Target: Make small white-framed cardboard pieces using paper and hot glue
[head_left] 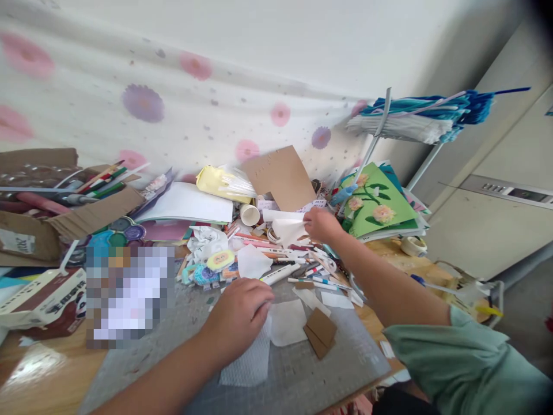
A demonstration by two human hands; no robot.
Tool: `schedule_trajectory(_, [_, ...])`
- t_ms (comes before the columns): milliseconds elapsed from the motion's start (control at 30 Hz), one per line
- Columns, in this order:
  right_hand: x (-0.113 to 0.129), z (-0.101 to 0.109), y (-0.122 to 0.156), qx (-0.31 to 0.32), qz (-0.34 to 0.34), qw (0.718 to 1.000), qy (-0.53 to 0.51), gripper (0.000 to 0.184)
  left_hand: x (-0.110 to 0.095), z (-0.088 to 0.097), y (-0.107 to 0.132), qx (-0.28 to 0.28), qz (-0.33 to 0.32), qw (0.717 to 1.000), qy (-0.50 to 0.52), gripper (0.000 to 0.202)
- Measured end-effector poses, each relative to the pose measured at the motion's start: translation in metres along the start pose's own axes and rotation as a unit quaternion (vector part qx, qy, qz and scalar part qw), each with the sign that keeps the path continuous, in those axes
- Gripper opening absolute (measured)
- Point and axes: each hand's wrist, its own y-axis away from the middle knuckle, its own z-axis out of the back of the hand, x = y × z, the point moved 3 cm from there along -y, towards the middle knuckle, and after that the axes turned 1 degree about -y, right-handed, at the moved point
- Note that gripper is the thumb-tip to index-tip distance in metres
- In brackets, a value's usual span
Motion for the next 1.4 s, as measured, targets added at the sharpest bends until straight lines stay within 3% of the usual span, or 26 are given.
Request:
schedule_trajectory(133, [-0.001,0.035,0.033,-0.023,-0.027,0.992,-0.124,0.025,0.011,-0.001,-0.002,-0.048,0.110,0.982,0.144,0.028])
schedule_trajectory(233, [0.012,0.033,0.080,0.036,-0.018,0.969,-0.244,0.019,0.013,-0.008,-0.001,-0.050,0.179,0.928,0.323,0.050])
schedule_trajectory(367, [0.037,0.010,0.146,0.165,0.022,0.910,-0.379,0.016,-0.003,-0.017,0.005,0.026,0.193,0.819,0.540,0.076])
schedule_trajectory(433, [0.044,-0.005,0.169,0.236,0.013,0.840,-0.489,0.017,-0.011,-0.020,0.010,0.085,0.208,0.784,0.579,0.087])
schedule_trajectory(467, [0.045,-0.011,0.176,0.242,0.003,0.825,-0.510,0.018,-0.015,-0.023,0.013,0.134,0.220,0.771,0.582,0.088])
schedule_trajectory(533, [0.044,-0.022,0.182,0.250,-0.013,0.819,-0.517,0.019,-0.017,-0.025,0.016,0.176,0.240,0.790,0.536,0.074])
schedule_trajectory(633, [0.039,-0.035,0.180,0.252,-0.049,0.812,-0.524,0.023,-0.011,-0.025,0.018,0.164,0.277,0.833,0.450,0.031])
schedule_trajectory(767, [0.027,-0.044,0.175,0.222,-0.124,0.776,-0.577,0.030,-0.005,-0.025,0.015,0.123,0.300,0.844,0.428,0.024])
schedule_trajectory(833, [0.021,-0.046,0.174,0.203,-0.155,0.758,-0.600,0.030,-0.004,-0.024,0.014,0.105,0.313,0.842,0.428,0.023])
schedule_trajectory(933, [0.017,-0.048,0.173,0.165,-0.183,0.730,-0.638,0.028,-0.005,-0.023,0.011,0.071,0.333,0.817,0.466,0.021])
schedule_trajectory(1100, [0.024,-0.049,0.171,0.141,-0.172,0.656,-0.722,0.022,-0.009,-0.024,0.008,0.034,0.320,0.776,0.543,0.028])
schedule_trajectory(1200, [0.028,-0.052,0.169,0.156,-0.149,0.661,-0.719,0.024,-0.008,-0.026,0.007,0.037,0.309,0.776,0.549,0.030])
schedule_trajectory(1267, [0.027,-0.052,0.167,0.123,-0.146,0.693,-0.695,0.024,-0.007,-0.027,0.007,0.036,0.309,0.781,0.541,0.032])
schedule_trajectory(1400, [0.027,-0.040,0.165,-0.035,-0.135,0.840,-0.525,0.024,-0.007,-0.027,0.009,0.030,0.332,0.795,0.506,0.036])
